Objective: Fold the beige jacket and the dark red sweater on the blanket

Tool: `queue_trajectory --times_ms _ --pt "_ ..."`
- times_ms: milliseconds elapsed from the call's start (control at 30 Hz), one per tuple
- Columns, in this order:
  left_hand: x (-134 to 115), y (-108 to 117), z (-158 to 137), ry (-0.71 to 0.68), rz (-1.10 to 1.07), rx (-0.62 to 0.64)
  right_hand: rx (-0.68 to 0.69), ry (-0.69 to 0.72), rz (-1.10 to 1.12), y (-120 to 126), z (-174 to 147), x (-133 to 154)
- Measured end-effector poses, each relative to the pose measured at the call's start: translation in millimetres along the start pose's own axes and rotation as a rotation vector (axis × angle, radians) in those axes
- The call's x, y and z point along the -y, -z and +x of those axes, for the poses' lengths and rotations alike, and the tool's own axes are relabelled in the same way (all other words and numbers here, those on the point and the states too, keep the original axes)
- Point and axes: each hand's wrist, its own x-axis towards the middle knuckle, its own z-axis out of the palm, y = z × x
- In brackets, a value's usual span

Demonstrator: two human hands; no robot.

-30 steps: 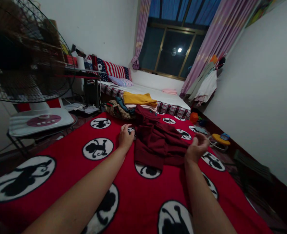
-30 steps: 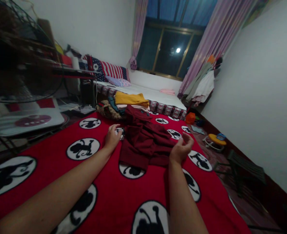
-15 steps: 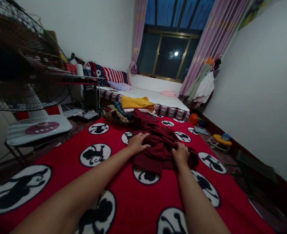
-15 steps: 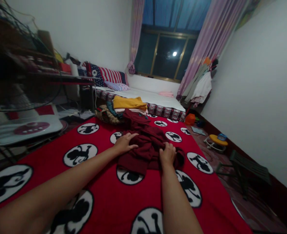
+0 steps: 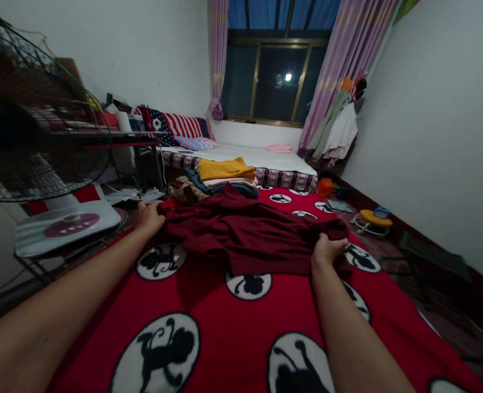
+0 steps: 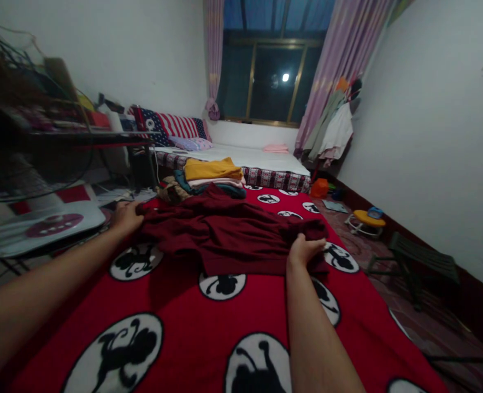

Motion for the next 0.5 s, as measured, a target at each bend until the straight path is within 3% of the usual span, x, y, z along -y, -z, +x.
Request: queue_trajectory --times_ms 100,167,200,267,333,367,400,500 --pt "-14 5 -16 -0.130 0.115 0.009 -0.056 0.282 -0.199 -4 -26 24" --pt "-38 6 -30 -0.310 0.068 0.063 0.063 0.520 -0.230 -8 -48 41" --pt "-50 6 -37 -0.410 0.029 0.151 0.205 0.595 -0.196 -9 -60 48" --pt "-69 5 -52 -0.582 -0.037 0.443 0.630 0.672 -0.145 -12 -83 58" --pt "-75 2 -64 -0.680 -0.047 0.734 1.048 0.729 -0.196 -13 -104 63" --pt "-75 1 -70 -0.695 -0.031 0.818 1.176 0.760 -0.249 -14 -113 63" --pt "-72 -1 -74 -0.694 -0.009 0.853 1.243 0.788 -0.303 -14 -119 64" --pt "-61 -2 -80 -0.654 0.037 0.832 1.262 0.813 -0.390 -16 -128 65"
